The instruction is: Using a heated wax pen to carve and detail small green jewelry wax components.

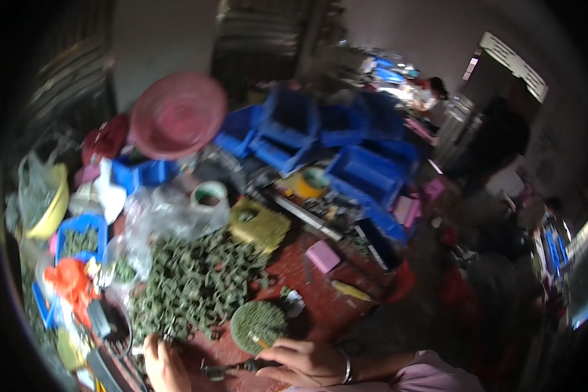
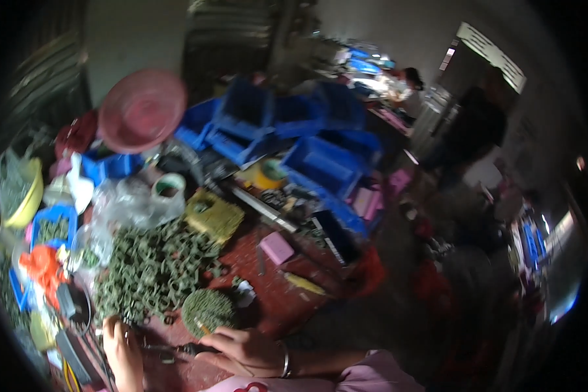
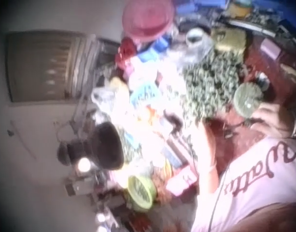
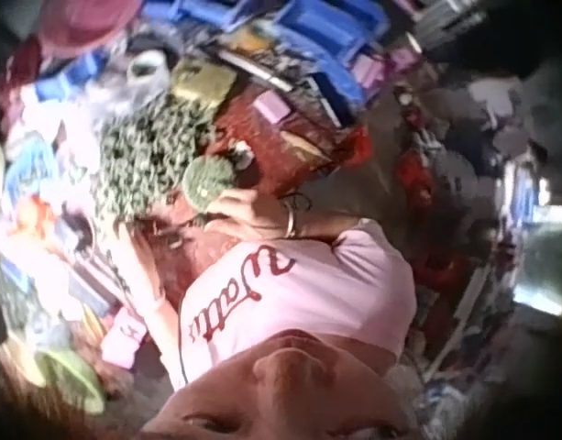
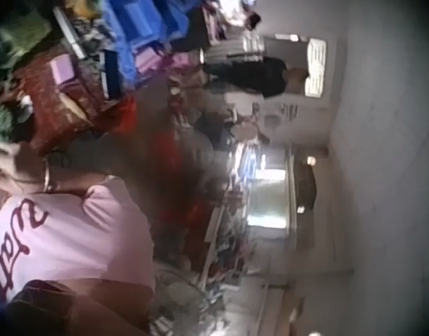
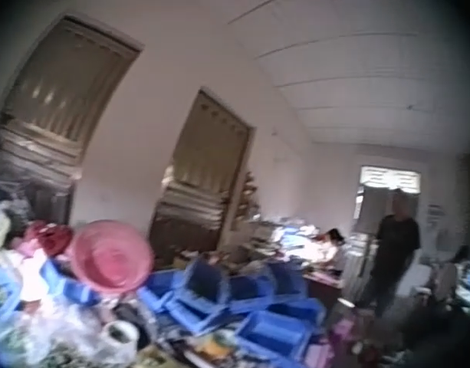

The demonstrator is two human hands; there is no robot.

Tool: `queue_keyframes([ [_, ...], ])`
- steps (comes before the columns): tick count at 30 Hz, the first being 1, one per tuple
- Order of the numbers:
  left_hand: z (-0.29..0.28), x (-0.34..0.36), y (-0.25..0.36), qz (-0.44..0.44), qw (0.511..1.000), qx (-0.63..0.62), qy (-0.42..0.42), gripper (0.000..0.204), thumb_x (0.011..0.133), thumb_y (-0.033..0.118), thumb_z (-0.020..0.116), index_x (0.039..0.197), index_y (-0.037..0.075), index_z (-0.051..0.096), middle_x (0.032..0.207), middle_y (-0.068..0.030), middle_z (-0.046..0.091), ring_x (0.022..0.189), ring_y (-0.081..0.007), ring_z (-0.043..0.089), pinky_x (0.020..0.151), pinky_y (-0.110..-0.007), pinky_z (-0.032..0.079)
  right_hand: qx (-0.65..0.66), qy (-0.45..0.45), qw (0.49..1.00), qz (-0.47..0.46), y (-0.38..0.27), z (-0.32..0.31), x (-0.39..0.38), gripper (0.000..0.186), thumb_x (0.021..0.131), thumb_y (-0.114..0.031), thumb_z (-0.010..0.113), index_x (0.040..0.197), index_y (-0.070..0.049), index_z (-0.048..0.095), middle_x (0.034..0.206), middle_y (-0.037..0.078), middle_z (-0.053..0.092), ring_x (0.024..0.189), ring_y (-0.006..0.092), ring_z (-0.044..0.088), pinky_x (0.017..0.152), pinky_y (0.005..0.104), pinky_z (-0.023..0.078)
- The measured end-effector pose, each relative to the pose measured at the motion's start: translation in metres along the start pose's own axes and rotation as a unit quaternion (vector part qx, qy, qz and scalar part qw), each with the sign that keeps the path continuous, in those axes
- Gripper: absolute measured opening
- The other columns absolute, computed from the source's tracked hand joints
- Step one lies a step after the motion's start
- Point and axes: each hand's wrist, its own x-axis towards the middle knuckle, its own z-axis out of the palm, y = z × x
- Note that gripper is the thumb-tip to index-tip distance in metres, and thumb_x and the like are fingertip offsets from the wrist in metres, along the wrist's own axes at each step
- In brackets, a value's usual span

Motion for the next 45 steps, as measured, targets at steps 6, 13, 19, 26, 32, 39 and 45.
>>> queue_keyframes([
  [6,-0.031,0.001,0.026,0.057,0.995,0.015,0.082,0.023,0.086,0.009,0.07,0.106,0.0,0.063,0.102,-0.0218,0.063,0.093,-0.0368,0.061,0.08,-0.043,0.051,0.04,-0.018,0.996,0.073,-0.011,-0.021,0.002,0.018,0.089,-0.007,0.067,0.104,0.004,0.064,0.091,0.012,0.064,0.078,0.0225,0.062,0.071,0.0341,0.05],
  [13,-0.02,0.025,0.026,0.064,0.994,-0.062,0.065,0.023,0.086,0.01,0.07,0.106,0.001,0.064,0.102,-0.0211,0.064,0.092,-0.036,0.062,0.079,-0.043,0.052,0.13,0.115,0.972,-0.156,-0.019,-0.019,0.04,0.009,0.087,-0.011,0.07,0.092,-0.004,0.069,0.081,0.007,0.064,0.07,0.0193,0.061,0.06,0.0318,0.046],
  [19,-0.024,0.033,0.02,0.045,0.991,-0.117,0.044,0.023,0.086,0.011,0.071,0.106,0.001,0.064,0.101,-0.0203,0.064,0.091,-0.0352,0.062,0.079,-0.042,0.052,0.13,-0.012,0.985,-0.114,0.016,0.026,0.021,0.018,0.089,-0.016,0.071,0.08,-0.001,0.072,0.06,0.01,0.061,0.048,0.0162,0.052,0.048,0.032,0.04],
  [26,-0.042,0.025,0.003,-0.009,0.988,-0.155,0.026,0.024,0.086,0.012,0.072,0.106,0.002,0.065,0.1,-0.0195,0.065,0.09,-0.0343,0.063,0.078,-0.042,0.052,0.162,0.016,0.986,-0.046,-0.007,0.017,0.03,0.024,0.088,-0.014,0.07,0.069,-0.002,0.061,0.052,0.008,0.047,0.044,0.0154,0.041,0.046,0.0327,0.034],
  [32,-0.06,0.014,-0.003,-0.052,0.981,-0.184,0.016,0.024,0.086,0.013,0.072,0.106,0.002,0.065,0.099,-0.0187,0.065,0.089,-0.0335,0.063,0.077,-0.041,0.052,0.106,-0.014,0.992,-0.062,-0.003,0.018,0.022,0.021,0.086,-0.014,0.071,0.072,-0.001,0.064,0.053,0.01,0.05,0.043,0.0175,0.043,0.044,0.0339,0.035],
  [39,-0.073,-0.034,-0.01,-0.148,0.965,-0.214,-0.04,0.024,0.086,0.013,0.073,0.106,0.003,0.065,0.098,-0.0179,0.066,0.088,-0.0326,0.064,0.077,-0.04,0.052,0.071,0.133,0.987,-0.051,-0.011,0.022,0.03,0.028,0.084,-0.019,0.075,0.067,-0.003,0.06,0.053,0.009,0.05,0.043,0.0133,0.045,0.044,0.0334,0.036],
  [45,-0.04,-0.039,0.01,-0.189,0.933,-0.289,-0.101,0.024,0.085,0.014,0.073,0.106,0.004,0.066,0.098,-0.0171,0.066,0.087,-0.0318,0.064,0.076,-0.04,0.053,0.195,0.036,0.979,-0.052,0.013,0.033,0.03,0.021,0.083,-0.013,0.076,0.104,-0.009,0.074,0.095,0.013,0.072,0.079,0.027,0.07,0.068,0.0309,0.053],
])
